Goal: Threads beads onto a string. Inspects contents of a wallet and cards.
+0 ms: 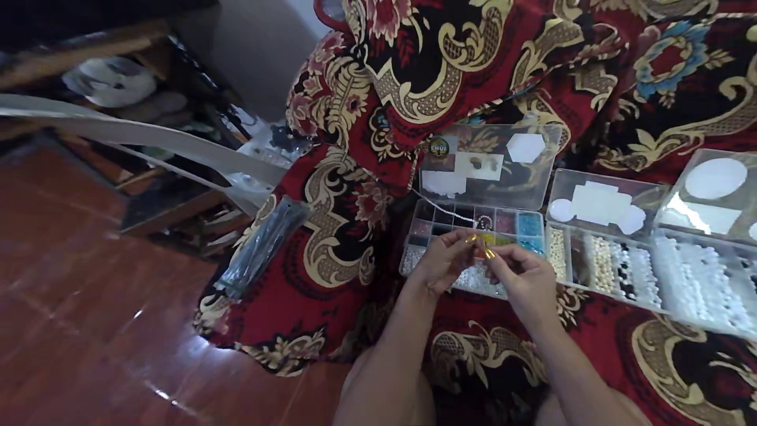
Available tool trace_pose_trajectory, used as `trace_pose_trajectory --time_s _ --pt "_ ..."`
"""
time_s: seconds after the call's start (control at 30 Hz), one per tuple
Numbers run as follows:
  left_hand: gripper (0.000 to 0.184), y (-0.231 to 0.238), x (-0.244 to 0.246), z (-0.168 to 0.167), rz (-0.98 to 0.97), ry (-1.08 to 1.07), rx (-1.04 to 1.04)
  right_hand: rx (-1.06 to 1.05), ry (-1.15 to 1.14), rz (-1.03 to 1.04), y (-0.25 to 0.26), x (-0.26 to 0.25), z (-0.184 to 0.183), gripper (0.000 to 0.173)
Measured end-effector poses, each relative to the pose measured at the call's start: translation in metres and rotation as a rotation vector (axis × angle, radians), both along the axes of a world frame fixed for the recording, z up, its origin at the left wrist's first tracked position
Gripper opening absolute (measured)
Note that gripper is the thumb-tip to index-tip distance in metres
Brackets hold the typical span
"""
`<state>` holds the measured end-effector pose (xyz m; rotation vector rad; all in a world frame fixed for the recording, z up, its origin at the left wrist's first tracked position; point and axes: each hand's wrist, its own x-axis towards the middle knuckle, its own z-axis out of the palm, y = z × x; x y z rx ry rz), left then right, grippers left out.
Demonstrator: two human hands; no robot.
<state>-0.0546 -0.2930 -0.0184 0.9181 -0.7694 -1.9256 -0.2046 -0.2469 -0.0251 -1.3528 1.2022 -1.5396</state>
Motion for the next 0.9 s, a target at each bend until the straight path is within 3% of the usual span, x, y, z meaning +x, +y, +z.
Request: trace_pose_trajectory --time_s 0.43,0.9 --pt "0.027 -0.001 0.003 -0.009 -0.114 0.045 -0.072 -0.023 0.026 -0.018 0.005 0.006 0.002 0.011" --pt "0.022 0.000 0.002 -0.010 -0.071 0.113 -0.082 -0.063 0.033 -0.033 0.004 0.005 -0.003 0.013"
